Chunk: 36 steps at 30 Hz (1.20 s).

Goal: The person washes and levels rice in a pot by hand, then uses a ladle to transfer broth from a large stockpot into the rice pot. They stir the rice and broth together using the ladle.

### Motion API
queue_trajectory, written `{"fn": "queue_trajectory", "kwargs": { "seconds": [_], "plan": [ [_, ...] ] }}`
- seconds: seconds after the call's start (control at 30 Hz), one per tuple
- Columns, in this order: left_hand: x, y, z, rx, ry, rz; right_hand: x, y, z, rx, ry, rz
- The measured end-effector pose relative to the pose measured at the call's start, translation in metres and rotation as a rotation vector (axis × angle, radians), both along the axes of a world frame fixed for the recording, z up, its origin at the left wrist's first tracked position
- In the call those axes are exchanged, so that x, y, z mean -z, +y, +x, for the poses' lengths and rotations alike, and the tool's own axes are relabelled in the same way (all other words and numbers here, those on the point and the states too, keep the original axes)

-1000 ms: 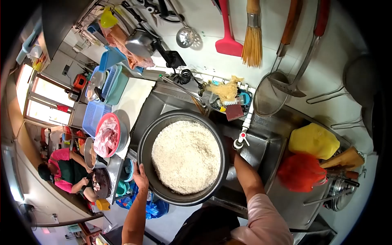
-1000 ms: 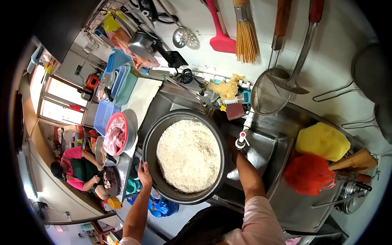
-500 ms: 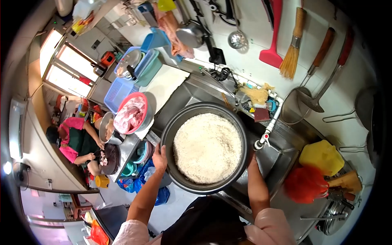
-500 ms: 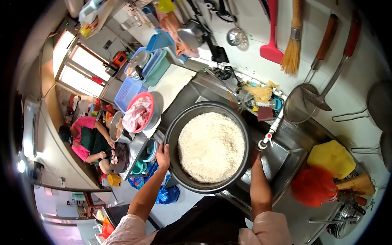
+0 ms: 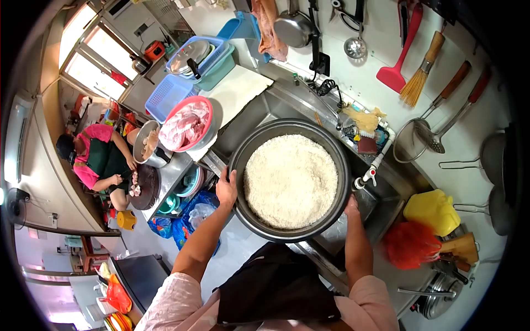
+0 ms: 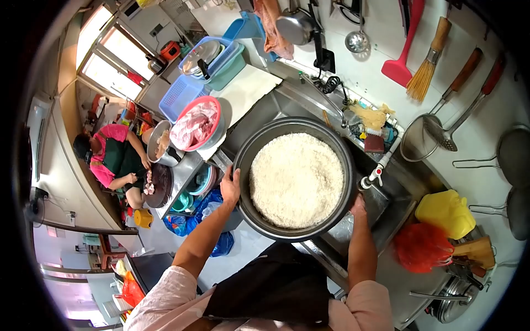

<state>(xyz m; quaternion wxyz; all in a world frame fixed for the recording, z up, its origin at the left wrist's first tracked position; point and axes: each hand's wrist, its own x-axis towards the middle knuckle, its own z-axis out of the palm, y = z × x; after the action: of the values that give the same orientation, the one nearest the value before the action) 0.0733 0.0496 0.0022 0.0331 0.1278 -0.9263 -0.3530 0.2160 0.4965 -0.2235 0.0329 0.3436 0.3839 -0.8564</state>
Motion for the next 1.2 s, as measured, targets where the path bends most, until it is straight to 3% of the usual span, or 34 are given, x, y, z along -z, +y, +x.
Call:
{"fn": "queue_trajectory", "kwargs": {
  "seconds": [0.13, 0.27, 0.37, 0.47, 0.57, 0.6, 0.7, 0.77, 0.9, 1.03, 1.13, 1.2],
  "plan": [
    [-0.006, -0.001, 0.002, 0.004, -0.004, 0.041, 0.021, 0.005, 0.008, 0.282, -0.275, 0.06],
    [0.01, -0.009, -0.003, 0.032, 0.063, 0.034, 0.008, 0.024, 0.04, 0.057, -0.223, 0.438],
    [0.011, -0.011, -0.003, 0.024, 0.044, 0.055, -0.074, 0.01, 0.064, -0.07, -0.182, 0.883],
    [0.011, -0.012, -0.002, 0.011, 0.024, 0.085, -0.133, 0.035, 0.079, -0.059, -0.077, 0.646],
    [0.004, -0.011, 0.0, 0.004, 0.008, 0.083, -0.159, 0.055, 0.076, -0.134, -0.307, 1.434],
    [0.001, -0.01, 0.0, 0.002, 0.003, 0.092, -0.173, 0.048, 0.068, -0.043, -0.291, 1.63],
    [0.005, -0.012, 0.001, -0.01, 0.022, 0.097, -0.194, 0.048, 0.032, -0.099, -0.225, 1.621],
    [0.006, -0.012, 0.002, -0.015, 0.032, 0.081, -0.204, 0.033, 0.013, -0.215, -0.456, 1.828],
    [0.005, -0.013, 0.002, -0.02, -0.001, 0.084, -0.237, -0.009, -0.01, -0.245, -0.712, 1.613],
    [0.005, -0.013, 0.002, -0.022, 0.002, 0.074, -0.227, -0.01, -0.024, -0.382, -0.641, 1.615],
    [0.006, -0.015, 0.003, -0.009, 0.037, 0.085, -0.228, 0.017, -0.009, -0.566, -0.38, 1.629],
    [-0.004, -0.015, 0.004, 0.006, -0.001, 0.103, -0.236, 0.023, 0.01, -0.501, -0.219, 1.602]
  ]
}}
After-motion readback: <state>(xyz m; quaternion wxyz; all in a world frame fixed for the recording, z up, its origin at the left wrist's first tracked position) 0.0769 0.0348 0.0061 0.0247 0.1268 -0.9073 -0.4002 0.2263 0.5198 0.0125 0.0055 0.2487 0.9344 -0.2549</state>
